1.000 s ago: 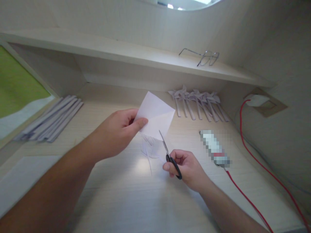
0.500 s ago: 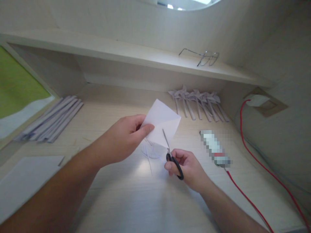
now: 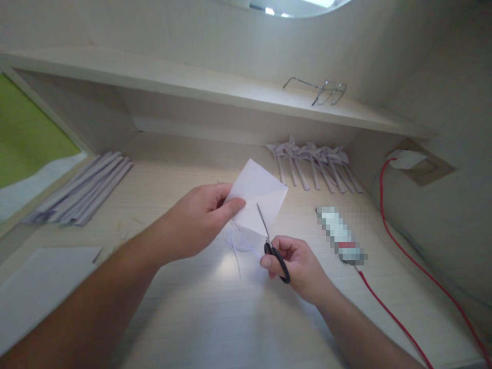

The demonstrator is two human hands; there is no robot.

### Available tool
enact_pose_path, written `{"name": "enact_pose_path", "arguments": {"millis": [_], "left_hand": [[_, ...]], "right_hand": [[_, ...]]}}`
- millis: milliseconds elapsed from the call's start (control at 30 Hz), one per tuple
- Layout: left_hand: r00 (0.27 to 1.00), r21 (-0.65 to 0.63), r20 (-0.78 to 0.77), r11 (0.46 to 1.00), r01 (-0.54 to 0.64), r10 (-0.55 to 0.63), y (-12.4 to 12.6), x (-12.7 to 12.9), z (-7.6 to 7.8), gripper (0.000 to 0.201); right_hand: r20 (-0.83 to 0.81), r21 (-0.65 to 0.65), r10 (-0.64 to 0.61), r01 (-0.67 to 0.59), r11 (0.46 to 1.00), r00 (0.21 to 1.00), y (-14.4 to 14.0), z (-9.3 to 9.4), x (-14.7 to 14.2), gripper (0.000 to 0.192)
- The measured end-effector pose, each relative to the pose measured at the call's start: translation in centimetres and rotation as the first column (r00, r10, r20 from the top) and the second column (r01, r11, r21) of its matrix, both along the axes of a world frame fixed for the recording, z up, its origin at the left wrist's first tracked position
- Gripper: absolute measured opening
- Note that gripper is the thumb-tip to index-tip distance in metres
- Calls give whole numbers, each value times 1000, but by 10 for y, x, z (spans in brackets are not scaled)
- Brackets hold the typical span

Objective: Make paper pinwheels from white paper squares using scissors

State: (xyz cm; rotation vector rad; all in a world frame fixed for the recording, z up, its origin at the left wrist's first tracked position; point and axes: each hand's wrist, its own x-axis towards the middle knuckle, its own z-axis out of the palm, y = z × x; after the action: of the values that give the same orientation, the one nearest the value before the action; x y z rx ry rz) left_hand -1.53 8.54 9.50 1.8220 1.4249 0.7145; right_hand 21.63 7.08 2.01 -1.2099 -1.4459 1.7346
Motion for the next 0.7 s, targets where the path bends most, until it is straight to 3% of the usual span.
{"name": "enact_pose_path", "arguments": {"millis": [533, 700], "left_hand": [[991, -50, 133, 999, 7, 0, 3, 2, 1, 31], [991, -49, 129, 999, -23, 29, 5, -3, 0, 31]], "right_hand": [[71, 23, -14, 12, 1000, 997, 1, 0, 1, 36], [37, -46, 24, -22, 999, 999, 0, -1, -1, 37]]}}
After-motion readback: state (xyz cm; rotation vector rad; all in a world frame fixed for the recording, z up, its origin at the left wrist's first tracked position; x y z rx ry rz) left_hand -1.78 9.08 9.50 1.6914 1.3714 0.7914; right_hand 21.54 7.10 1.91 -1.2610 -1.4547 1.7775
